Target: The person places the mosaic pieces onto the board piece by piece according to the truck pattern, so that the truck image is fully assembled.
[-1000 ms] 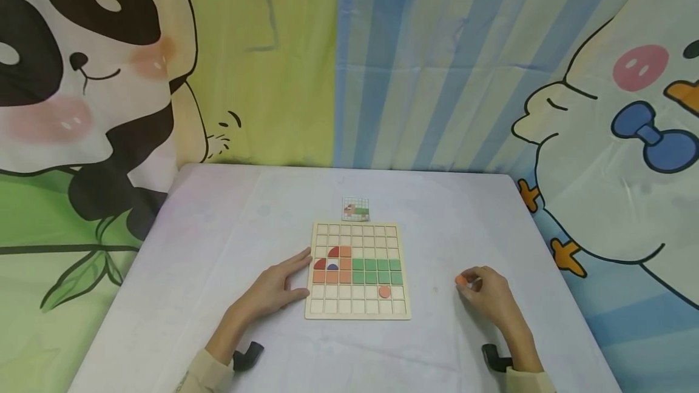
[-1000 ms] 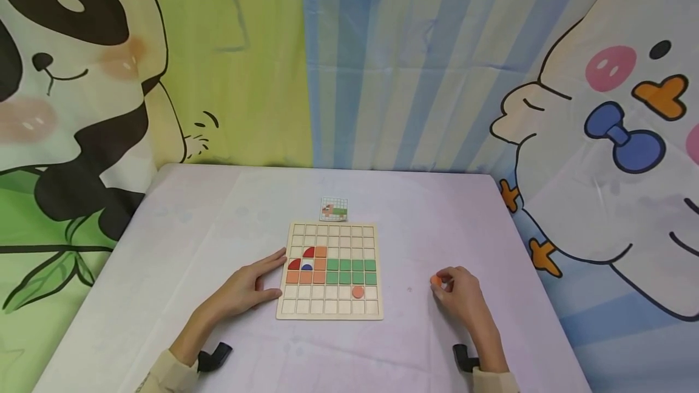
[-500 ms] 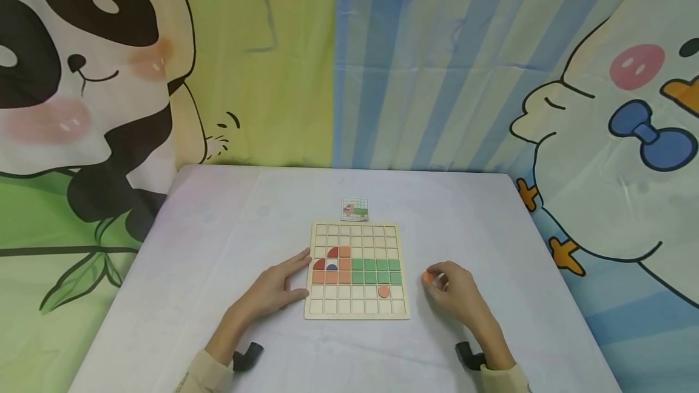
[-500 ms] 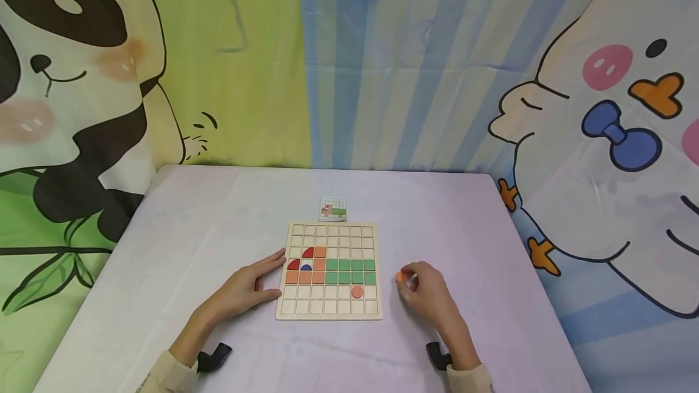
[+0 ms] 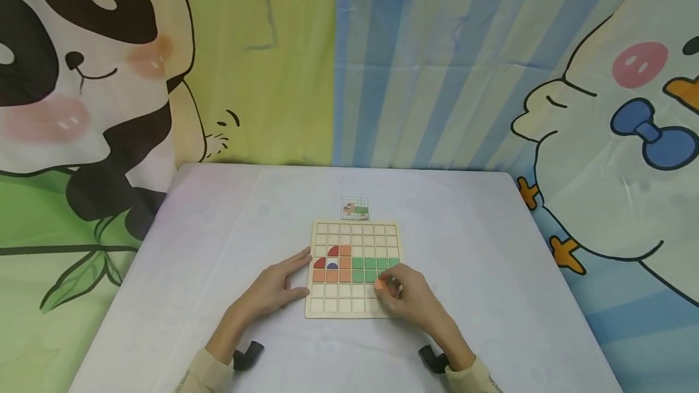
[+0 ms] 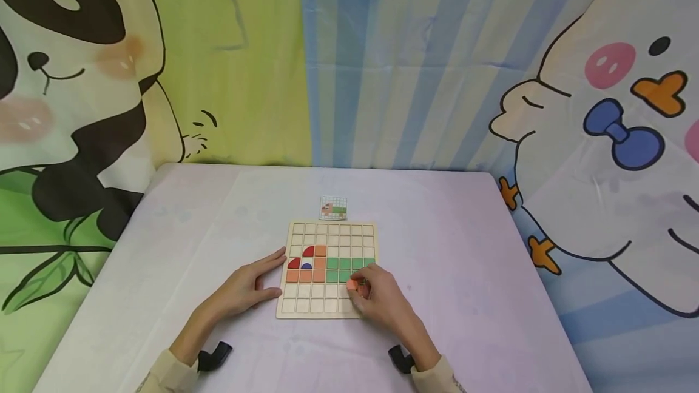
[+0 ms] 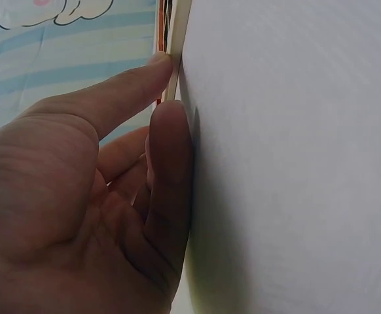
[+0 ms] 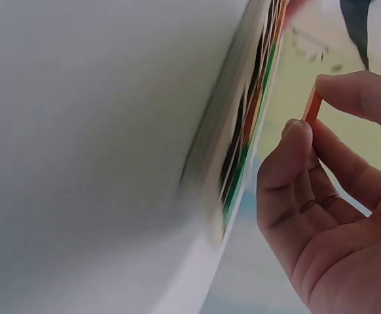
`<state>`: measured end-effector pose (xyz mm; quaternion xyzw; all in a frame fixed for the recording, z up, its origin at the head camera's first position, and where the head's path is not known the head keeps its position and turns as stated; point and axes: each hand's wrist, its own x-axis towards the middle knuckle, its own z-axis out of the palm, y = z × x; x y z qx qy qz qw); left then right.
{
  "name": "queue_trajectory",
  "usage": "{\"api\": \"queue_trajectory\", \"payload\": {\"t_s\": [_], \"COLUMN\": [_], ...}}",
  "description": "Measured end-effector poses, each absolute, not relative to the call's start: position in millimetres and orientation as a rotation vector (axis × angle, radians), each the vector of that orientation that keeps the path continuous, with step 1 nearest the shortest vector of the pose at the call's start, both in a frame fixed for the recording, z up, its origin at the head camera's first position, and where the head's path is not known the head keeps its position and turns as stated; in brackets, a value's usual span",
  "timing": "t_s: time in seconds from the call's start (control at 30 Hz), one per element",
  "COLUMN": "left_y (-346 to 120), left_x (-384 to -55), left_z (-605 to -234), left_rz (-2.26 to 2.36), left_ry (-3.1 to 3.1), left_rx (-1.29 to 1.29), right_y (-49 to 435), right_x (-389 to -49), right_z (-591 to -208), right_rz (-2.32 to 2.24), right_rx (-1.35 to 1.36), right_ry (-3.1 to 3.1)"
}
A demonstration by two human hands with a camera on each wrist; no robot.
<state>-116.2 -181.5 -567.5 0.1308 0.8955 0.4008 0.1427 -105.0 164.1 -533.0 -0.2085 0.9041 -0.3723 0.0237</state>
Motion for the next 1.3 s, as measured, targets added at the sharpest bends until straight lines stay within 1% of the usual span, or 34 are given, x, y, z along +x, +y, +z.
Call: {"api": "queue_trajectory", "payload": {"t_s": [0.3,0.47,0.67,1.3], "left_y": [-183,-183,-182,-183], "left_x": [-115,-116,-118,-116], "left_z": [-565,-566,-569,-567], "left_rz": [1.171,1.179,1.173,1.177], "left_ry": [2.572,2.561,2.565,2.581], "left_rx": [0.393,0.406,0.414,0.434], "right_y": [102,82,74,75], "right_x": [-101,-106,-110,-112], "right_z": [-532,-535,-540,-538], "right_rz": [-1.028,-0.897,-0.785,-0.756], "right_rx": [-0.814,-0.836,-0.857,-0.852], "right_ry": [2.735,2.77,2.788,2.784]}}
